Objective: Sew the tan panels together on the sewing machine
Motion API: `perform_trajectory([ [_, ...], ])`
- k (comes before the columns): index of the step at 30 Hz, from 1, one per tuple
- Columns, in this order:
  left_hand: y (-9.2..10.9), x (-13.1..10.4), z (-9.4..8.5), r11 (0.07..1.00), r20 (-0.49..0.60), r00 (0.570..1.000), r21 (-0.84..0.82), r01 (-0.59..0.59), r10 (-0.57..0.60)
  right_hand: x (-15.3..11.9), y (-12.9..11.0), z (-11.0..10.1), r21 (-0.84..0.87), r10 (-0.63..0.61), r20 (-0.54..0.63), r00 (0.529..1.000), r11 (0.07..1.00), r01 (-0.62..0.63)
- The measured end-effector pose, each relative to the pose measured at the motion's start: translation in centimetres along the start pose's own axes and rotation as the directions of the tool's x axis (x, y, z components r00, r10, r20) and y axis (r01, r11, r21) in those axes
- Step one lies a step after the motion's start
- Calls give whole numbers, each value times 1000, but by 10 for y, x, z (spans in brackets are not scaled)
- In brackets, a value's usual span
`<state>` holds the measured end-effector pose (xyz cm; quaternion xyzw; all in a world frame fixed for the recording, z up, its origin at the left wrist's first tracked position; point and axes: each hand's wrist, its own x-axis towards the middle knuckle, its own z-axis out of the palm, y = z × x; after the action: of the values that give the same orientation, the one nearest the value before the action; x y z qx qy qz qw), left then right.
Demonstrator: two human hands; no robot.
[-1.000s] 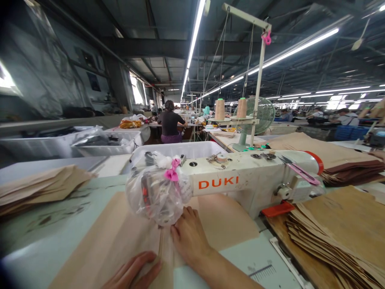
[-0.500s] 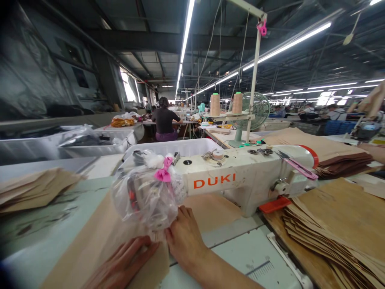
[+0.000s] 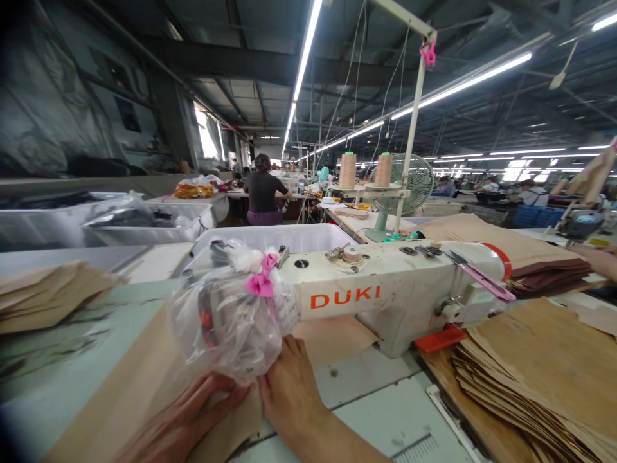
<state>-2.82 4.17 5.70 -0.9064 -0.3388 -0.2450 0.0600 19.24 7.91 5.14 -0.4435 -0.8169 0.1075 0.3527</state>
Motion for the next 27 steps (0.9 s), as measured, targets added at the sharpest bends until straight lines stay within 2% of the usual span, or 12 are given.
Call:
perform_trajectory([
  [6, -8, -7, 3, 998, -49, 998, 46, 48, -46, -2, 1, 3, 24, -27, -47, 999, 999, 28],
  [16, -10, -5, 2, 982, 12, 1000, 187, 0, -2, -1, 3, 6, -44, -22, -25, 999, 999, 21],
  [22, -5, 2, -4, 991, 99, 990, 101, 91, -101, -1, 7, 11, -23, -44, -36, 998, 999, 43],
  [25, -6, 6, -4, 994, 139, 985, 34, 100, -104, -1, 12, 13, -33, -61, -27, 998, 998, 60],
  [27, -7, 5, -3, 995, 129, 987, 11, 100, -100, 4, 16, 12, -56, -117, 9, 993, 992, 117],
])
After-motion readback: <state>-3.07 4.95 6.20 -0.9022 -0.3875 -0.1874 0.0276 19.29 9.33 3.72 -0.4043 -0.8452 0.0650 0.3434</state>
